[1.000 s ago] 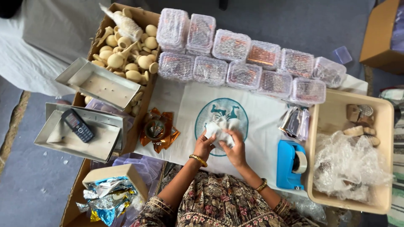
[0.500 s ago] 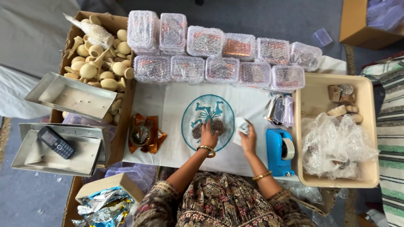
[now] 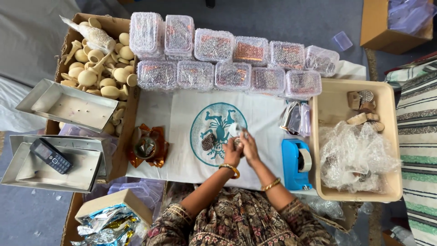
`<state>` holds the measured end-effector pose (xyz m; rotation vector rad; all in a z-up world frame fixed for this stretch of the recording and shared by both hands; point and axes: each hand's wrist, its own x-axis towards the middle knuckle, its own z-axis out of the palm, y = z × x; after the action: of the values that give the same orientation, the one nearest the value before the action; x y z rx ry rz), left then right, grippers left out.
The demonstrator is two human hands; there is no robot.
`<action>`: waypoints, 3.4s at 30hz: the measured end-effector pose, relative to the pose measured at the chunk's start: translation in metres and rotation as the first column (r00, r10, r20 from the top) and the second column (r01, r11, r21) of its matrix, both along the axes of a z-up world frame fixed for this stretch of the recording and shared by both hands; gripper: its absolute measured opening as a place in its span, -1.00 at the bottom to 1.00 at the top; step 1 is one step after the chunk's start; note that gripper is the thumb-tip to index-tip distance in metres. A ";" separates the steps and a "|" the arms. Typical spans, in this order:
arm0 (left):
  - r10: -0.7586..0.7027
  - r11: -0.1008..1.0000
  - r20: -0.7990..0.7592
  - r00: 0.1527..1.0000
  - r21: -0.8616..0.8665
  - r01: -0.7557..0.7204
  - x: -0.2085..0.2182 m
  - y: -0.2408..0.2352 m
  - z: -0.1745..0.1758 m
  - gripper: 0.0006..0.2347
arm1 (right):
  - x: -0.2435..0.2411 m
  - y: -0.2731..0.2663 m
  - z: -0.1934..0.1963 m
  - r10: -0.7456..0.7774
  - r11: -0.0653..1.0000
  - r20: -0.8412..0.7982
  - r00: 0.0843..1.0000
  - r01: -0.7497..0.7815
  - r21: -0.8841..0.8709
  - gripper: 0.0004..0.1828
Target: The person sits on the floor and cleans small decorative items with a white cloth. They then place the items into small plastic containers and arrange them on a white cloth on the floor.
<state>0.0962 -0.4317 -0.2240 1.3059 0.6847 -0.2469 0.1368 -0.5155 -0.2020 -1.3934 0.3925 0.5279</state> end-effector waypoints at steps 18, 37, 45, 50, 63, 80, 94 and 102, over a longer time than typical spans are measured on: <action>-0.004 0.929 0.197 0.980 -0.363 0.077 0.016 0.033 0.094 -0.61 | 0.015 0.005 0.086 0.131 0.988 0.285 0.949 -0.148 0.038 -0.46; 0.397 0.869 0.244 0.885 -0.411 -0.276 0.040 0.067 0.092 -0.67 | -0.021 0.044 0.149 -0.016 0.999 0.334 0.942 0.005 0.032 -0.55; 0.001 0.977 0.360 0.933 -0.200 0.077 0.003 0.054 0.143 -0.67 | 0.007 0.017 0.125 0.209 0.974 0.389 0.897 -0.228 0.002 -0.57; 0.400 0.846 0.113 0.910 -0.428 -0.319 0.024 0.048 0.096 -0.68 | -0.038 0.055 0.137 0.132 0.983 0.521 0.843 -0.046 -0.176 -0.50; 0.331 0.901 0.165 0.929 -0.349 -0.259 0.016 0.073 0.090 -0.48 | -0.018 0.035 0.138 0.045 0.999 0.340 0.939 -0.038 -0.026 -0.56; 0.466 0.851 0.226 0.855 -0.377 -0.364 0.017 0.059 0.112 -0.77 | -0.038 0.053 0.142 0.141 0.984 0.669 0.730 -0.027 -0.178 -0.42; 0.446 0.763 0.108 0.889 -0.566 -0.314 0.008 0.057 0.143 -0.84 | -0.042 0.056 0.156 -0.299 0.920 0.373 0.878 0.162 0.356 -0.43; -0.114 0.959 0.595 0.796 0.276 -0.069 -0.001 0.058 0.170 -0.64 | -0.009 0.043 0.153 -0.271 0.857 0.069 0.960 0.208 0.472 -0.34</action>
<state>0.0949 -0.3738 -0.0537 1.5613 0.1478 0.2682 0.1275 -0.4725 -0.0485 -0.8938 0.3018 0.2917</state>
